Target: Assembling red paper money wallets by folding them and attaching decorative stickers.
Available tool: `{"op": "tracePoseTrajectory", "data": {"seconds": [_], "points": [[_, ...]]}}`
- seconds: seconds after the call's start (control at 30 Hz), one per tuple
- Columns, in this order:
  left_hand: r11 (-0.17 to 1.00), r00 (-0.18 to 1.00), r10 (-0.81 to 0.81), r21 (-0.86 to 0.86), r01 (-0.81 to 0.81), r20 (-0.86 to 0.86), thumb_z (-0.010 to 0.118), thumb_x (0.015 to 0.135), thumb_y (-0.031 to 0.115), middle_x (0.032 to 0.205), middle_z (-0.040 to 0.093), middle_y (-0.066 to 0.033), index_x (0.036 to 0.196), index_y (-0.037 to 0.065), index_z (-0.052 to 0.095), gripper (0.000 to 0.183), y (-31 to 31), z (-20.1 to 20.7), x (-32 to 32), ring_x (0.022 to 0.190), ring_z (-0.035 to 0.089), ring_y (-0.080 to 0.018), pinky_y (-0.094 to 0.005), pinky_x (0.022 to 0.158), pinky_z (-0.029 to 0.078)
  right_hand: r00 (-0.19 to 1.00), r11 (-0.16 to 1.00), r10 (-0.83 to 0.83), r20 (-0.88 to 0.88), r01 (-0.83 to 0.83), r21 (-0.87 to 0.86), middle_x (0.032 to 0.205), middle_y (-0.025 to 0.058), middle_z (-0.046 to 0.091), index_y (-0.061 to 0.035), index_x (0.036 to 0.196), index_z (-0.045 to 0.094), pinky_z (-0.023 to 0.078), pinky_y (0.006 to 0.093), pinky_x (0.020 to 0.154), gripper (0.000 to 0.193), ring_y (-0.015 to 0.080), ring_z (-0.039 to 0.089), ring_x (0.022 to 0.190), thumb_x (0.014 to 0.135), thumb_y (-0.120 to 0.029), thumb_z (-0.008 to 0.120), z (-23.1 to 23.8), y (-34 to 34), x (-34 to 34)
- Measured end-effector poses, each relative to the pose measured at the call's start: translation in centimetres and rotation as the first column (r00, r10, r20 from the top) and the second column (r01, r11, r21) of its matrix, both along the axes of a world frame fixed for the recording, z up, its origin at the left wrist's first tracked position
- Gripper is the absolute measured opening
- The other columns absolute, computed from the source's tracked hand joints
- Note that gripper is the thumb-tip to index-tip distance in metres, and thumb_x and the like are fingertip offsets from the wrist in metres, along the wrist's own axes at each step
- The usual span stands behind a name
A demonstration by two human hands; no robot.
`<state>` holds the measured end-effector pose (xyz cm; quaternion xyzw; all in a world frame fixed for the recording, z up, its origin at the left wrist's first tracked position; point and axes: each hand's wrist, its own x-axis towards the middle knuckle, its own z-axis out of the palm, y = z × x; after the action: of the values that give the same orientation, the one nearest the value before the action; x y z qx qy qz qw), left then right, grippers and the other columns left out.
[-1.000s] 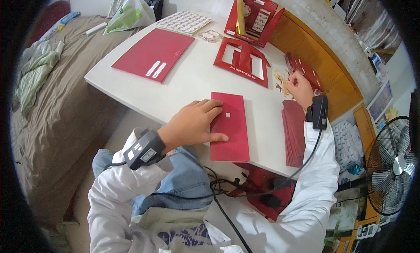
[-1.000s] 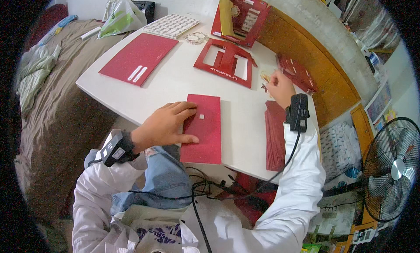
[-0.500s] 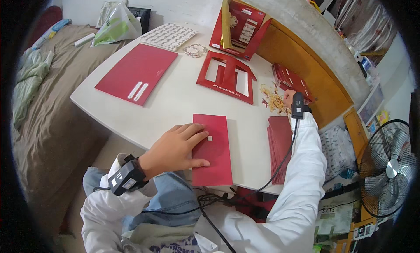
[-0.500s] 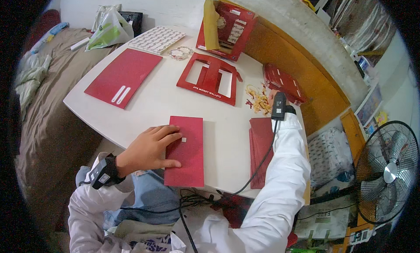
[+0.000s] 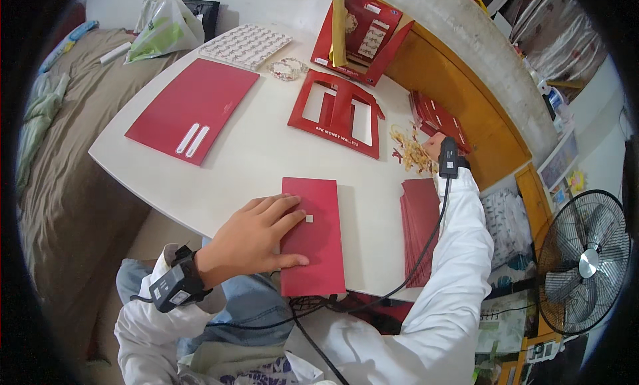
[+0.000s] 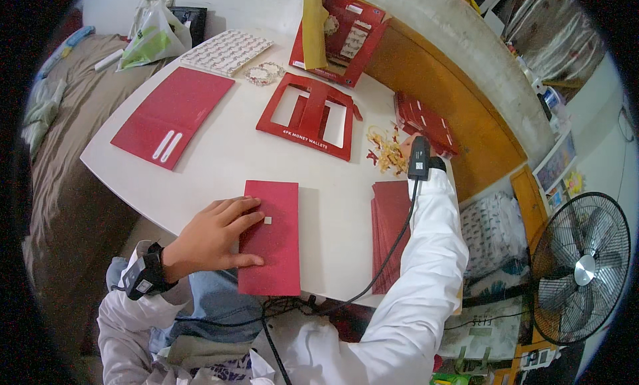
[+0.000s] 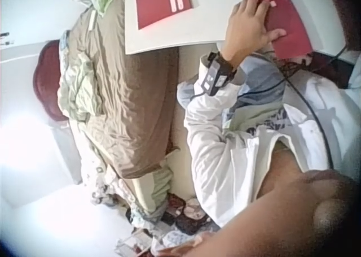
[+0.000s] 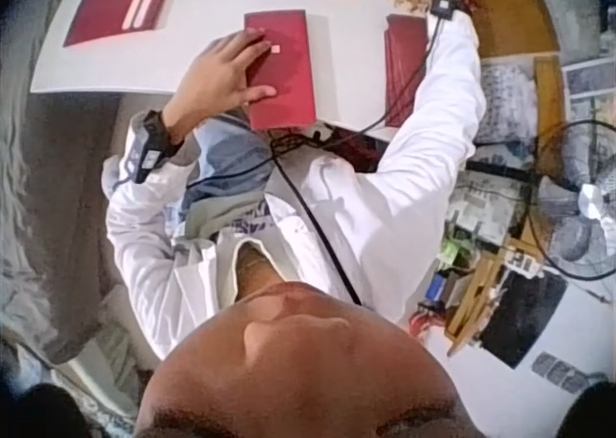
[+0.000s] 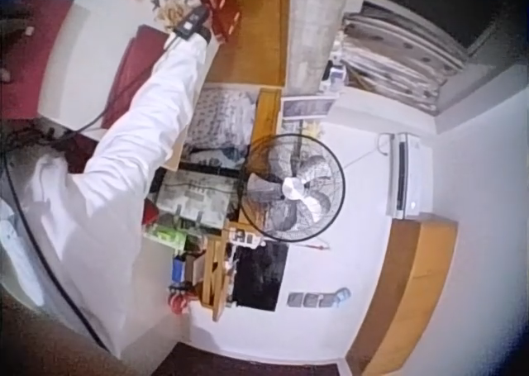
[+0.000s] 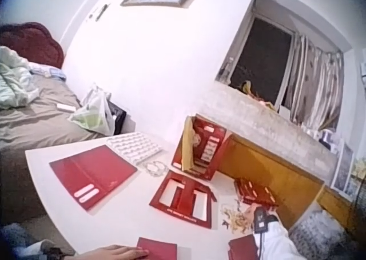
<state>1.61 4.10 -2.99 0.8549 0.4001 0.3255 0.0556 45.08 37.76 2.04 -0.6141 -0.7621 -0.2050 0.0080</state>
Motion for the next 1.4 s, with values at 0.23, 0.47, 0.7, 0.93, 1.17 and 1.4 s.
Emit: {"op": "tracePoseTrajectory", "data": {"seconds": [0.23, 0.47, 0.7, 0.93, 1.17, 1.4], "points": [[1.0, 1.0, -0.002, 0.007, 0.002, 0.01, 0.063, 0.079, 0.051, 0.123, 0.051, -0.0193, 0.111, -0.002, 0.057, 0.062, -0.1, 0.0, -0.2, 0.113, 0.05, -0.0341, -0.0406, 0.096, 0.041, 0.982, 0.985, -0.043, -0.184, 0.01, -0.174, 0.075, 0.0201, 0.064, -0.0055, 0.079, 0.07, 0.05, 0.0412, 0.064, 0.026, 0.0348, 0.064, 0.07, 0.072, -0.03, 0.063, 1.8, -3.8, -2.8], [0.999, 1.0, 0.003, 0.041, -0.003, -0.008, 0.062, 0.079, 0.05, 0.123, 0.051, -0.0191, 0.11, -0.002, 0.057, 0.061, -0.1, -0.5, -0.3, 0.113, 0.05, -0.0339, -0.0405, 0.096, 0.041, 0.983, 0.989, 0.059, -0.175, -0.081, -0.123, 0.084, 0.0219, 0.065, -0.0028, 0.086, 0.07, 0.049, 0.04, 0.076, 0.027, 0.0351, 0.063, 0.082, 0.076, -0.026, 0.061, 4.3, -5.1, -5.0], [1.0, 0.999, 0.008, 0.009, -0.007, -0.034, 0.06, 0.08, 0.055, 0.125, 0.049, -0.0199, 0.117, -0.001, 0.054, 0.068, 0.0, -0.9, -0.5, 0.117, 0.048, -0.0349, -0.0419, 0.098, 0.04, 0.92, 0.943, 0.317, -0.233, -0.331, -0.027, 0.082, 0.0248, 0.061, 0.0005, 0.081, 0.066, 0.049, 0.0453, 0.072, 0.03, 0.041, 0.061, 0.079, 0.079, -0.027, 0.054, 7.7, -7.8, -11.5], [0.999, 1.0, -0.017, 0.038, 0.016, 0.017, 0.061, 0.08, 0.052, 0.125, 0.05, -0.02, 0.114, -0.002, 0.056, 0.064, 0.3, -1.2, -0.2, 0.117, 0.049, -0.0346, -0.0418, 0.097, 0.04, 0.884, 0.893, 0.443, -0.151, -0.449, -0.006, 0.097, 0.0192, 0.063, -0.0027, 0.093, 0.066, 0.047, 0.0411, 0.08, 0.031, 0.0361, 0.06, 0.093, 0.084, -0.029, 0.053, 13.9, -12.1, -20.7], [0.999, 0.999, 0.002, 0.047, -0.005, 0.051, 0.06, 0.081, 0.051, 0.125, 0.05, -0.0199, 0.113, -0.003, 0.057, 0.063, 0.2, -1.7, -0.5, 0.115, 0.049, -0.034, -0.0417, 0.097, 0.041, 0.675, 0.681, 0.675, -0.298, -0.725, -0.102, 0.098, 0.017, 0.062, 0.0008, 0.091, 0.064, 0.046, 0.0381, 0.082, 0.028, 0.0317, 0.059, 0.094, 0.085, -0.025, 0.056, 10.4, -8.5, -30.8], [0.999, 1.0, 0.027, 0.041, -0.028, 0.016, 0.056, 0.084, 0.049, 0.126, 0.049, -0.023, 0.113, -0.005, 0.055, 0.061, -0.1, -1.6, -0.2, 0.118, 0.047, -0.0346, -0.0409, 0.099, 0.039, 0.724, 0.634, 0.541, -0.428, -0.685, -0.358, 0.124, 0.0183, 0.054, -0.0046, 0.105, 0.065, 0.038, 0.0332, 0.099, 0.033, 0.0276, 0.05, 0.117, 0.088, -0.031, 0.055, 1.7, -0.8, -36.2]]}}
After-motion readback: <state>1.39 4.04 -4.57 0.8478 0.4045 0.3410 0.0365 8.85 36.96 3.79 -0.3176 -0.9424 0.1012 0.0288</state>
